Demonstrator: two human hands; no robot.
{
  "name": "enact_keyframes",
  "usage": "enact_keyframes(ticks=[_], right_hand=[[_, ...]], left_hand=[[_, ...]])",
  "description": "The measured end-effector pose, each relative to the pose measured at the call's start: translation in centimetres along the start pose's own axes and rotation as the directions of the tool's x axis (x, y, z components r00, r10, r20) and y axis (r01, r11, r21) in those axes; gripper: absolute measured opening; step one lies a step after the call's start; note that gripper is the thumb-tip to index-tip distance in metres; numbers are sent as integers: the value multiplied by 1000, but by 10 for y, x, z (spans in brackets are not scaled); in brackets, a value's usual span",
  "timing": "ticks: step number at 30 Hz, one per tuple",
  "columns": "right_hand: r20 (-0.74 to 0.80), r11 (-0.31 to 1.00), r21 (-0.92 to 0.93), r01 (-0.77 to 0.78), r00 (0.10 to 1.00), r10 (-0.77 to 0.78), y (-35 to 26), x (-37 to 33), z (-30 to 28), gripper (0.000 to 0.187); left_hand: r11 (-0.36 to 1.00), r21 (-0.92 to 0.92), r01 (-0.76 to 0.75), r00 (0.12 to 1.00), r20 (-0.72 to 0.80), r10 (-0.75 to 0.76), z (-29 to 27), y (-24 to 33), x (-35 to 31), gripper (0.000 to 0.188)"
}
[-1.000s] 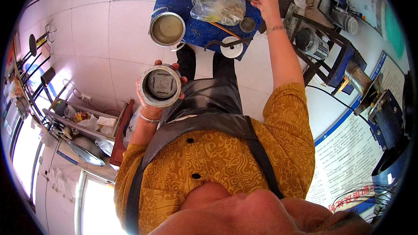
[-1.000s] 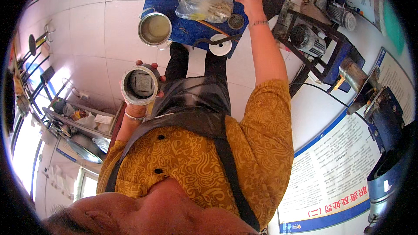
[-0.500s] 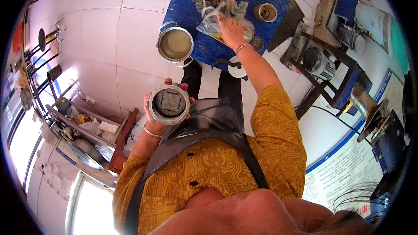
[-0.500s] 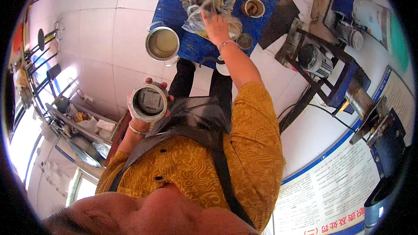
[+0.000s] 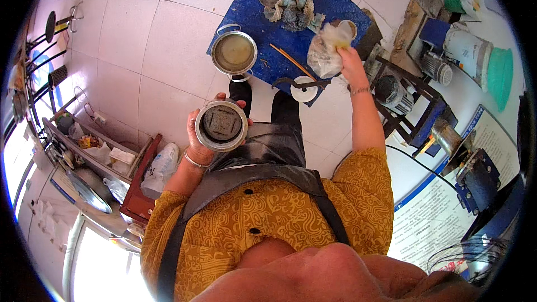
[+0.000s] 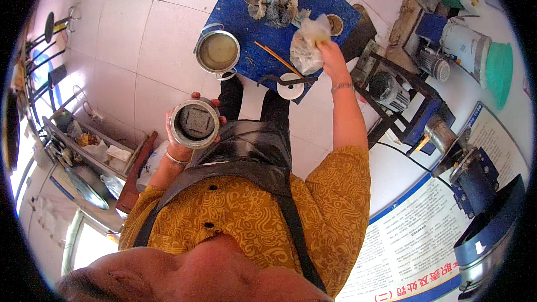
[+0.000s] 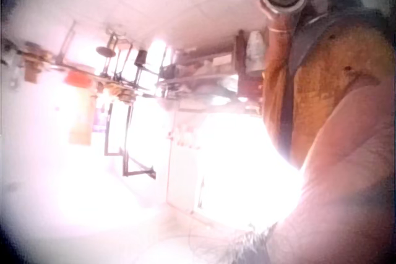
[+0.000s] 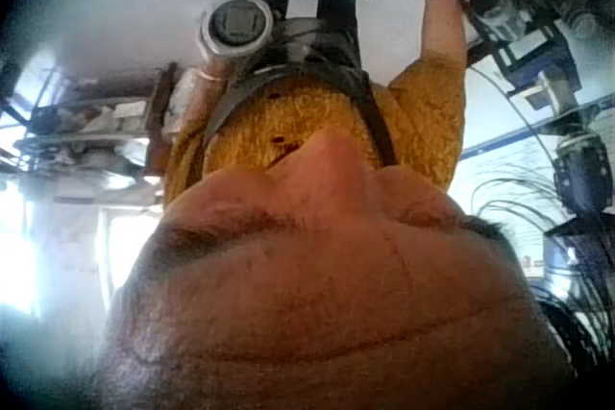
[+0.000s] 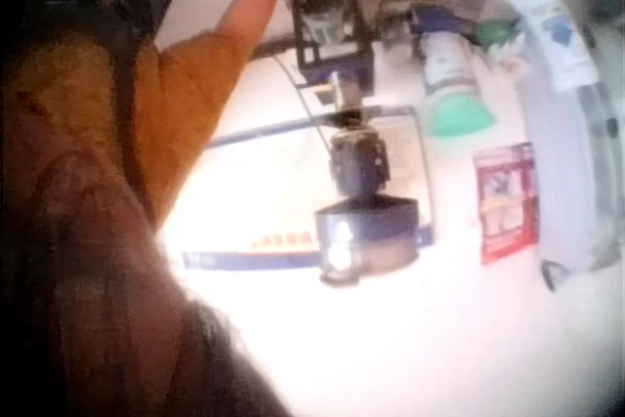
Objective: The person assembles a metal machine by placing a perforated filter into a cylindrical container and securing it onto a vertical stand. They then use a hammer to tap and adjust the connection between the container and the stand.
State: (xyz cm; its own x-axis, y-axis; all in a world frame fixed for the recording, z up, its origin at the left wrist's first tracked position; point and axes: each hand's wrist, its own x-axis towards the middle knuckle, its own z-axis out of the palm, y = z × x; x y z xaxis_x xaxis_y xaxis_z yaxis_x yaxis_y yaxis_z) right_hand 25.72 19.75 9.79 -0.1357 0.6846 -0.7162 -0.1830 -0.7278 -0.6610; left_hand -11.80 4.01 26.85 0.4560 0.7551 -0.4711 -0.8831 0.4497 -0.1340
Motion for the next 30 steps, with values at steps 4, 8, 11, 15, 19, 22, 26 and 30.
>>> enact_keyframes(ticks=[4, 8, 11, 15, 19, 22, 26, 30], right_hand=[[-21, 938, 346, 26, 1000, -20, 23, -30, 9, 32], [-45, 815, 576, -61, 993, 106, 66, -30, 33, 29], [-7, 722, 679, -131, 983, 185, 105, -15, 59, 27], [11, 726, 682, -92, 993, 115, 172, 32, 87, 25], [-304, 969, 126, -215, 921, 244, 164, 52, 128, 30], [-330, 805, -542, -240, 942, 58, 164, 66, 121, 47], [-426, 725, -575, -379, 895, 130, 116, 40, 116, 71], [-437, 710, -629, -316, 900, 14, 108, 31, 68, 79]], left_hand=[[1000, -4, -16, 1000, 1, 16, 5, 7, -8, 61], [999, -27, -22, 1000, 14, 22, 5, 10, -13, 60], [1000, 7, -31, 999, 18, 31, 3, 12, -14, 60], [998, 49, -25, 999, -34, 27, 1, 12, -12, 60], [994, 99, -41, 997, -66, 47, 4, 4, -15, 61], [991, 127, -33, 996, -78, 44, 9, 1, -17, 60], [995, 101, -15, 997, -70, 22, 11, 0, -16, 59], [992, 123, -42, 999, -18, 45, 27, -10, -22, 63]])
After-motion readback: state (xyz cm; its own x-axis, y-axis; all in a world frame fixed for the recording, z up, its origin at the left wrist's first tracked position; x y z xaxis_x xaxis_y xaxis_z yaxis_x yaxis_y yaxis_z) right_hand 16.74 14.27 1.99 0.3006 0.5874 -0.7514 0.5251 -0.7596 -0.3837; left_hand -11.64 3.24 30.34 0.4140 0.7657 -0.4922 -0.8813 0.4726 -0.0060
